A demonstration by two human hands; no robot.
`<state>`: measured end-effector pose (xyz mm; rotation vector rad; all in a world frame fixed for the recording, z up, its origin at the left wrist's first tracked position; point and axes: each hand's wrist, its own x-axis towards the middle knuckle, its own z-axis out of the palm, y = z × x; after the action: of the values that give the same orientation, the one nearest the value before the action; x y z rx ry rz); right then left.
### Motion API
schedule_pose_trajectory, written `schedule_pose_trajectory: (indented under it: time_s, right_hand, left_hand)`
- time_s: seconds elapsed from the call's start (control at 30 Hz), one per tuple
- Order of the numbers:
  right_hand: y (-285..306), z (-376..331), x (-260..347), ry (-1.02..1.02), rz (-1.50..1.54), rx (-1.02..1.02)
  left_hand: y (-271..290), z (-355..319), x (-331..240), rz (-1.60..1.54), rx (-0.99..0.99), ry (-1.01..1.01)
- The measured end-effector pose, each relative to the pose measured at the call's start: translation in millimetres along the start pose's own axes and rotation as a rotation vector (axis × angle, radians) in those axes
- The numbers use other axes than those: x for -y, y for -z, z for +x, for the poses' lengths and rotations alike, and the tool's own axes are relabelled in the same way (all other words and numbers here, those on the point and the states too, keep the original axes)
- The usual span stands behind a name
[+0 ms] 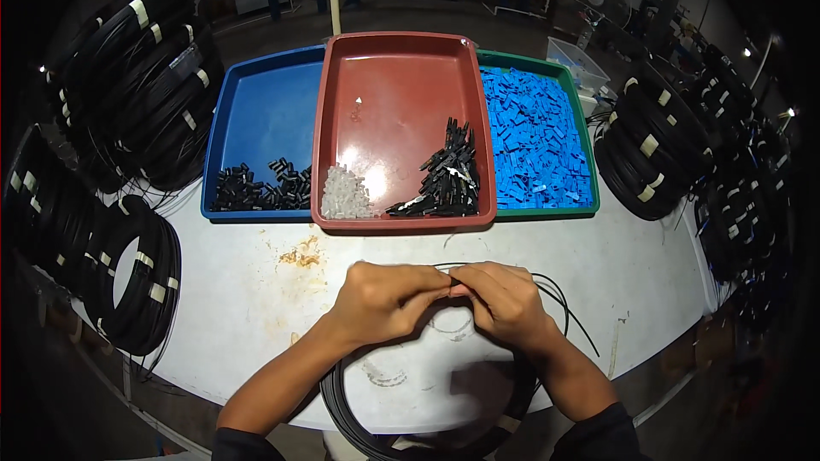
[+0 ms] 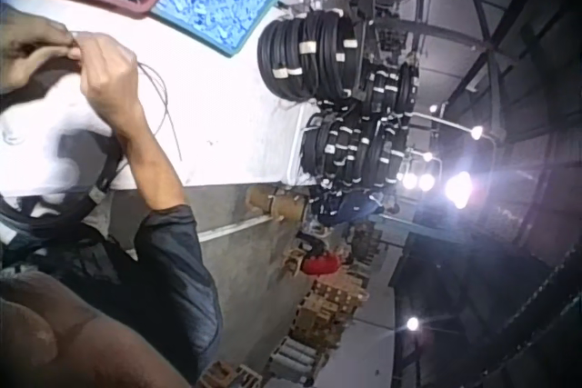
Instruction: The person assembles small plastic connectors onto electrical cables by hand.
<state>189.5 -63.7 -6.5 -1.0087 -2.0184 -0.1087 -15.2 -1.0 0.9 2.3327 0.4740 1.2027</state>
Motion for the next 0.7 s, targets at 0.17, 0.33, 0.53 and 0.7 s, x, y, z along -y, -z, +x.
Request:
schedule_pose_trajectory:
  time_s: [0.17,0.33,0.53,0.7]
  right_hand:
    - [3.7,-0.5,2.7,0.041,-0.081,0.009]
    - [-0.8,-6.2,0.2,-0.214,0.203,0.016]
    - [-1.7,-3.3,1.7,-0.133,0.139,0.022]
    - [-0.5,-5.7,-0.1,0.045,-0.163,0.061]
  left_hand:
    - [-3.4,1.4,-6.1,-0.245,0.032,0.373]
    - [-5.1,-1.8,-3.5,0.351,0.010,-0.435]
    - [-2.4,-3.2,7.3,0.136,-0.010,-0.207]
    - [-7.5,1.1,4.0,-0.641,0.046,0.688]
